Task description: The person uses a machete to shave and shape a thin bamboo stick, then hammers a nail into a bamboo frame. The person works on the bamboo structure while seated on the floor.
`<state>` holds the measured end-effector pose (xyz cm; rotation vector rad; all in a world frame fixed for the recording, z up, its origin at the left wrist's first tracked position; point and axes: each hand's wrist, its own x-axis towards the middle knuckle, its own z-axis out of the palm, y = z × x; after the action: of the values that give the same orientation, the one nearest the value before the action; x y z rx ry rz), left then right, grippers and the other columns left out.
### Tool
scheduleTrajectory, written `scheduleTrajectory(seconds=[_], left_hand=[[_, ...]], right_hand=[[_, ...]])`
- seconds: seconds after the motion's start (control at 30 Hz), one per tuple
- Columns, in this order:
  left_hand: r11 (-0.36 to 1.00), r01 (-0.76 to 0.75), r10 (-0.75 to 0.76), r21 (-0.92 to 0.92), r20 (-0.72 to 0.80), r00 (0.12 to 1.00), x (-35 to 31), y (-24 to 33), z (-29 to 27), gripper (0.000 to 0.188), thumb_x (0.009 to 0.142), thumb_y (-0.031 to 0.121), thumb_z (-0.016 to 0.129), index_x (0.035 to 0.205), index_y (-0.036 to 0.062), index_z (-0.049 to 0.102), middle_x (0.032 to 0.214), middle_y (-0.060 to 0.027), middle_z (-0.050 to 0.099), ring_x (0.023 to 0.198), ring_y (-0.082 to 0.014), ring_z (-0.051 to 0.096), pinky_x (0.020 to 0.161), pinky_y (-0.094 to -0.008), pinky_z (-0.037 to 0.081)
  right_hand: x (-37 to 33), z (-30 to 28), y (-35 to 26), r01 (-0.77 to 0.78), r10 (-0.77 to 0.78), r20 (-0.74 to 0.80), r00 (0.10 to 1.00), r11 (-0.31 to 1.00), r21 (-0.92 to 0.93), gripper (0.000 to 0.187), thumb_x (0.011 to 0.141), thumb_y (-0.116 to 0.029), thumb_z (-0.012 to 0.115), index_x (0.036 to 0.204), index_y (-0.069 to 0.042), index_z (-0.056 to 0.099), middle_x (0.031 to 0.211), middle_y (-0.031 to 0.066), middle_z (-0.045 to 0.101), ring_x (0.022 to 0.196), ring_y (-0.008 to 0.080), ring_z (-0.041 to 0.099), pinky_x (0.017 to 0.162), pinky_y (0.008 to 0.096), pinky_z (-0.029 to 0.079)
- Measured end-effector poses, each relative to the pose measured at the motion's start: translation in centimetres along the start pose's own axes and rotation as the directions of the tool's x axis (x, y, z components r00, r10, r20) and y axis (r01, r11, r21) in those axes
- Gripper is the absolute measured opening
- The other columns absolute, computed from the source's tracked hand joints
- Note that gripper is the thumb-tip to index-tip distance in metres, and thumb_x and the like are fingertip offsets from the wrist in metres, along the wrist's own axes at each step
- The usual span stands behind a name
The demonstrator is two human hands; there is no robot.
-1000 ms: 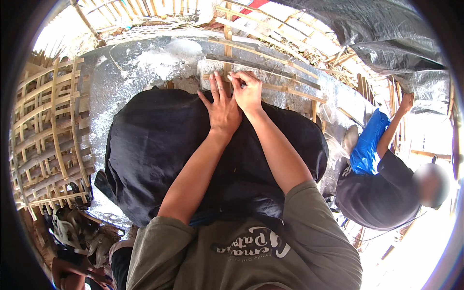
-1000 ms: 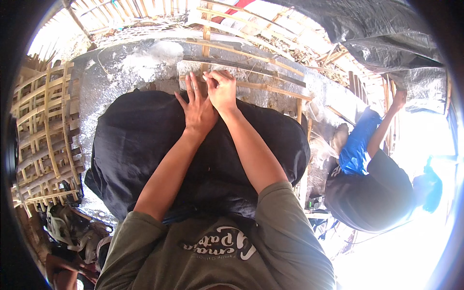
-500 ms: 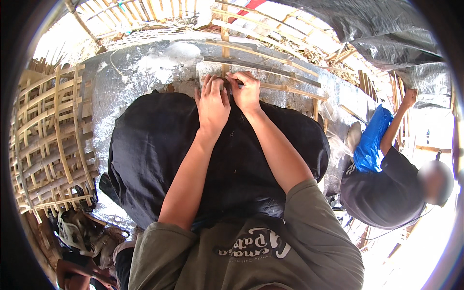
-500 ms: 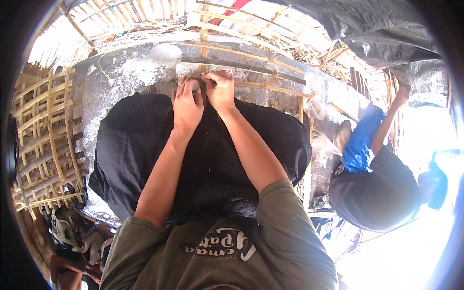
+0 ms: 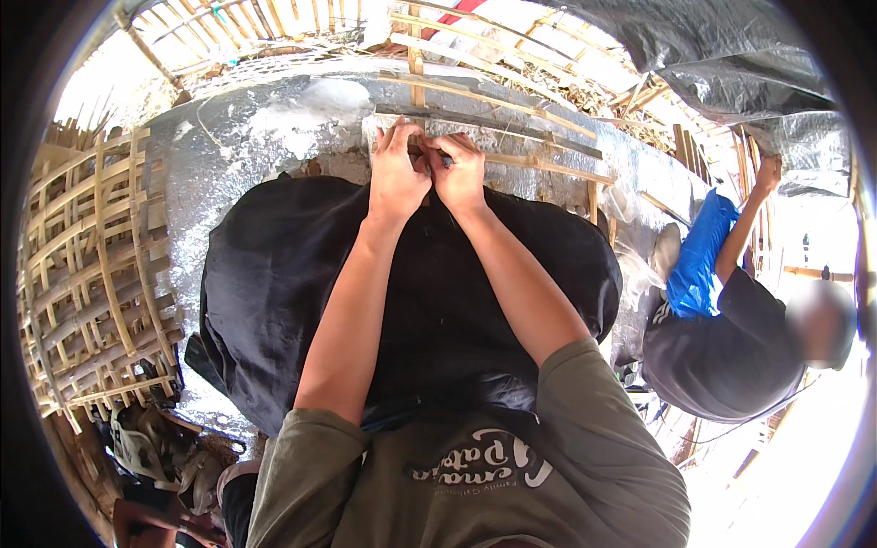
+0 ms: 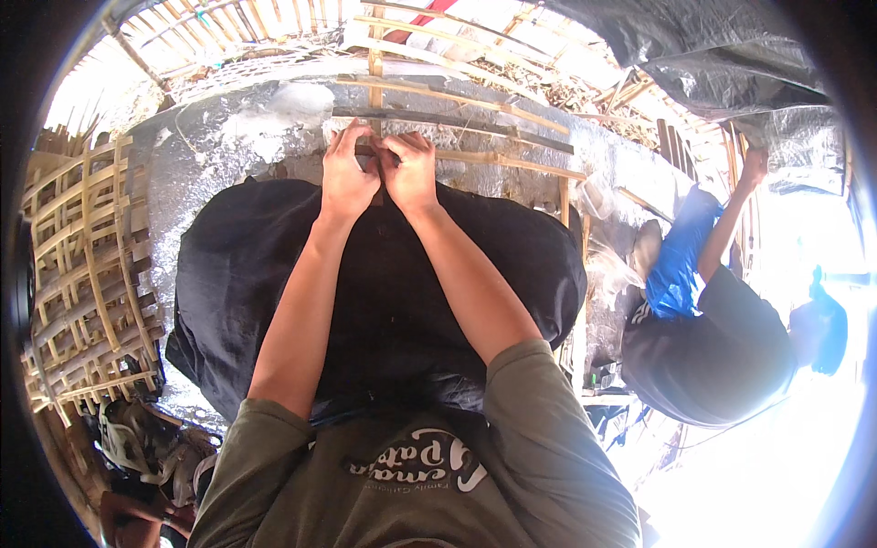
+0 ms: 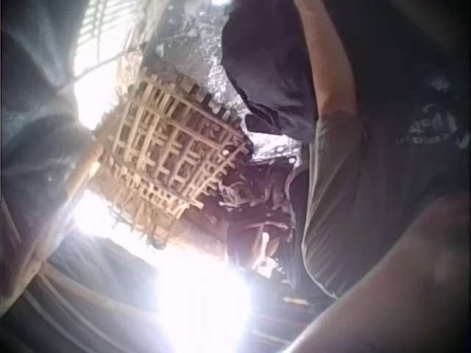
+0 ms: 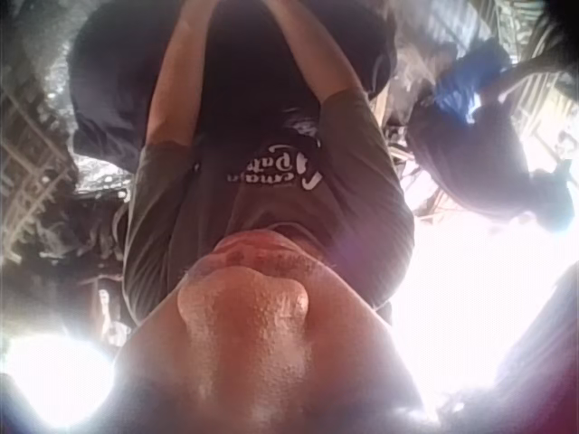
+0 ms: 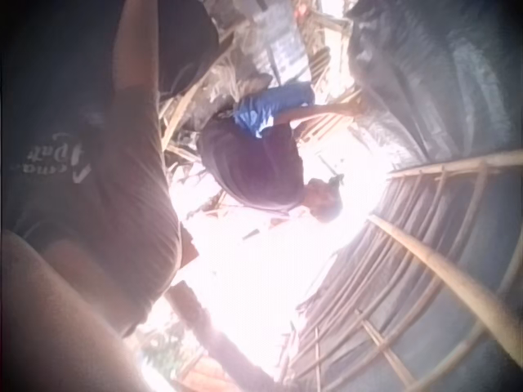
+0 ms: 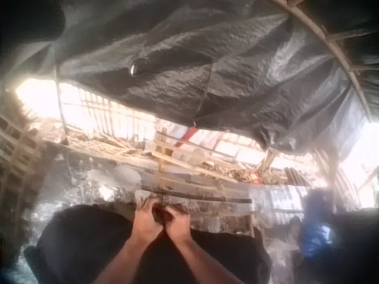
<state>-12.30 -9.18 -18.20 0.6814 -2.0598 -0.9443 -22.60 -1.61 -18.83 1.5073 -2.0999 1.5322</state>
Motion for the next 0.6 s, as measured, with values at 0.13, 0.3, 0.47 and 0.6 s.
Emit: scheduleTrajectory(seconds=[0.13, 0.3, 0.47, 0.6], left_hand=[[0.999, 0.011, -0.012, -0.048, -0.018, 1.0, -0.1, -0.4, 0.3, 0.045, 0.073, -0.007, 0.068, 0.117, 0.0014, 0.06, 0.127, -0.0265, 0.064, 0.122, -0.0473, 0.058, 0.114, -0.0578, 0.037], [0.997, -0.056, 0.059, 0.052, -0.066, 0.996, -0.4, -1.1, 1.0, 0.04, 0.075, -0.007, 0.069, 0.114, 0.0007, 0.061, 0.124, -0.0226, 0.065, 0.119, -0.0432, 0.06, 0.115, -0.0569, 0.037], [0.992, -0.086, 0.094, 0.096, -0.087, 0.992, -0.5, -1.3, 1.6, 0.025, 0.08, -0.005, 0.068, 0.105, -0.0018, 0.065, 0.115, -0.0194, 0.067, 0.116, -0.0381, 0.062, 0.116, -0.057, 0.035], [0.98, -0.098, 0.117, 0.171, -0.104, 0.988, -0.7, -0.9, 1.8, 0.014, 0.084, -0.001, 0.064, 0.097, -0.0033, 0.068, 0.11, -0.02, 0.069, 0.11, -0.0371, 0.065, 0.116, -0.0543, 0.038]], right_hand=[[-0.1, 0.2, 0.2, 0.009, -0.009, -0.009, 1.0, 1.0, -0.004, 0.013, 0.077, 0.003, 0.073, 0.086, -0.007, 0.074, 0.08, 0.0095, 0.072, 0.074, 0.0322, 0.066, 0.072, 0.0429, 0.052], [0.0, 0.1, -0.2, 0.01, -0.011, -0.027, 1.0, 1.0, -0.014, 0.015, 0.077, 0.005, 0.071, 0.086, -0.006, 0.073, 0.084, 0.0092, 0.072, 0.077, 0.0311, 0.067, 0.078, 0.0422, 0.052], [-0.1, 0.1, 0.0, 0.035, -0.035, -0.046, 0.998, 0.999, -0.006, 0.018, 0.075, 0.006, 0.07, 0.088, -0.006, 0.074, 0.089, 0.0095, 0.072, 0.084, 0.0302, 0.067, 0.08, 0.0414, 0.052], [-0.3, 0.1, 0.1, 0.029, -0.029, -0.064, 0.998, 1.0, 0.005, 0.019, 0.075, 0.007, 0.07, 0.088, -0.005, 0.074, 0.09, 0.0094, 0.072, 0.088, 0.0303, 0.067, 0.079, 0.0406, 0.053]])
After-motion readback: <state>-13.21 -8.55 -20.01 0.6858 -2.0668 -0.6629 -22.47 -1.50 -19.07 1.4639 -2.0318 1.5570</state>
